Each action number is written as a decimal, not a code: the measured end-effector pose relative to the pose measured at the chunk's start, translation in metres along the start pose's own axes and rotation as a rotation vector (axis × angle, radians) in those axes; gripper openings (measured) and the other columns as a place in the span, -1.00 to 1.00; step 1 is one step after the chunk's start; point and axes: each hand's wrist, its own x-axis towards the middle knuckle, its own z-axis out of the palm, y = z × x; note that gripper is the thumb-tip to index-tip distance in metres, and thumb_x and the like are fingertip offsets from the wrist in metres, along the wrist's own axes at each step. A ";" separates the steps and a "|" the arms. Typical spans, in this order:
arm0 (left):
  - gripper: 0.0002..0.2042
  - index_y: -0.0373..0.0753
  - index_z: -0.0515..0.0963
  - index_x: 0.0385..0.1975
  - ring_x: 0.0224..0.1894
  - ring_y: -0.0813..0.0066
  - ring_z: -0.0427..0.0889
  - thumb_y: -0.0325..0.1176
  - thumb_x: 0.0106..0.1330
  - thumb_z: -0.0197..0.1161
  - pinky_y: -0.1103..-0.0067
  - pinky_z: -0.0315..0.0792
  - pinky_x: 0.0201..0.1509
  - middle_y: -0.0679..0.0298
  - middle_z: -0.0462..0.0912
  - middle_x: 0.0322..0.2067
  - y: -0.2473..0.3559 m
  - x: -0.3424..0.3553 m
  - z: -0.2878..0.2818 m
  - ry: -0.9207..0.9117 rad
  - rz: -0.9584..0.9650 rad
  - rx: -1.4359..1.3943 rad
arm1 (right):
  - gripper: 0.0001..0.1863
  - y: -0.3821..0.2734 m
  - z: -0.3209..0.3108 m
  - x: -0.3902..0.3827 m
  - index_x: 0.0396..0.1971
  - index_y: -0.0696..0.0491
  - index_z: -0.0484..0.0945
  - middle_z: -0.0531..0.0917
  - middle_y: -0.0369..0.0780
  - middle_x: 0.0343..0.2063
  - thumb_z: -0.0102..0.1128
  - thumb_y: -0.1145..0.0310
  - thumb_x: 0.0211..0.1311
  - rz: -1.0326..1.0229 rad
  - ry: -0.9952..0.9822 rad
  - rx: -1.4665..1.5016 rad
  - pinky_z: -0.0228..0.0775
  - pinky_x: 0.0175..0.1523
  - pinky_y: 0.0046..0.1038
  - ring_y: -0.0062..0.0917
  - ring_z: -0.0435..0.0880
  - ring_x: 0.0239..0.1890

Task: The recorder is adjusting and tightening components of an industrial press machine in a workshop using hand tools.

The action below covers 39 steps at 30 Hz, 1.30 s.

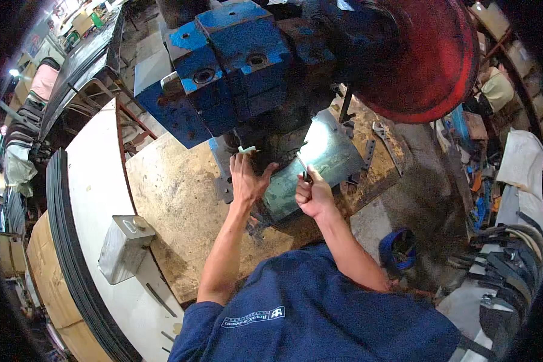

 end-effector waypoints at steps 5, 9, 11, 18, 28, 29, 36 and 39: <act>-0.47 -0.37 0.45 -0.22 -0.20 0.03 0.37 -0.06 -0.04 0.41 0.26 0.29 -0.07 0.02 0.46 -0.28 0.000 -0.001 0.001 0.030 -0.002 -0.011 | -0.62 0.000 0.011 -0.010 -0.49 0.06 0.38 0.10 -0.45 -0.79 -0.09 0.04 0.36 0.060 -0.005 0.005 -0.25 -0.70 -0.60 -0.73 -0.03 -0.81; -0.48 -0.36 0.46 -0.22 -0.21 0.03 0.37 -0.08 -0.03 0.41 0.27 0.29 -0.08 0.03 0.47 -0.29 0.000 -0.002 0.003 0.037 -0.015 -0.009 | -0.58 0.006 0.016 -0.010 -0.61 0.00 0.30 0.13 -0.44 -0.81 -0.10 0.02 0.36 -0.199 0.172 -0.415 -0.21 -0.72 -0.57 -0.72 0.00 -0.83; -0.49 -0.36 0.46 -0.22 -0.21 0.03 0.37 -0.09 -0.03 0.41 0.27 0.29 -0.08 0.02 0.47 -0.28 0.000 -0.002 0.003 0.031 -0.021 -0.003 | -0.51 0.004 0.020 -0.012 -0.75 -0.06 0.21 0.11 -0.43 -0.83 -0.13 0.01 0.36 -0.210 0.179 -0.370 -0.21 -0.72 -0.55 -0.71 -0.01 -0.83; -0.55 -0.35 0.48 -0.23 -0.20 0.00 0.38 -0.13 0.01 0.39 0.27 0.31 -0.10 0.03 0.48 -0.28 0.001 -0.005 0.003 0.052 0.000 -0.012 | -0.54 -0.006 0.001 -0.005 -0.72 -0.06 0.20 0.10 -0.41 -0.82 -0.15 0.04 0.36 0.152 -0.225 0.168 -0.17 -0.68 -0.52 -0.65 0.02 -0.79; -0.56 -0.36 0.47 -0.11 -0.08 0.04 0.40 -0.34 -0.01 0.37 0.32 0.34 0.02 0.02 0.51 -0.16 -0.012 0.001 -0.008 -0.151 -0.030 -0.039 | -0.51 -0.008 -0.030 -0.011 -0.69 -0.03 0.27 0.17 -0.42 -0.78 -0.13 -0.04 0.36 -0.249 -0.084 -0.637 -0.12 -0.68 -0.57 -0.70 0.08 -0.78; -0.56 -0.36 0.47 -0.11 -0.10 0.04 0.41 -0.35 -0.02 0.38 0.34 0.35 0.01 0.02 0.52 -0.18 -0.017 0.005 -0.010 -0.156 -0.009 -0.066 | -0.52 -0.008 -0.032 -0.010 -0.67 -0.02 0.30 0.24 -0.41 -0.77 -0.11 -0.03 0.36 -0.465 -0.012 -0.997 -0.05 -0.67 -0.58 -0.71 0.16 -0.76; -0.54 -0.37 0.48 -0.11 -0.10 0.08 0.42 -0.39 -0.06 0.39 0.38 0.36 0.00 0.04 0.53 -0.19 -0.021 0.002 -0.006 -0.114 -0.007 -0.106 | -0.52 -0.004 -0.011 -0.029 -0.56 0.17 0.43 0.49 0.04 -0.65 -0.14 0.05 0.36 -0.808 -0.052 -1.538 0.26 -0.40 -0.06 0.01 0.50 -0.53; -0.54 -0.36 0.48 -0.11 -0.09 0.07 0.41 -0.41 -0.07 0.38 0.36 0.35 0.01 0.05 0.54 -0.19 -0.025 -0.001 0.002 -0.022 0.072 -0.093 | -0.58 -0.002 -0.009 -0.026 -0.56 0.16 0.43 0.50 0.05 -0.65 -0.06 0.11 0.32 -0.844 -0.052 -1.587 0.26 -0.40 0.00 0.05 0.49 -0.51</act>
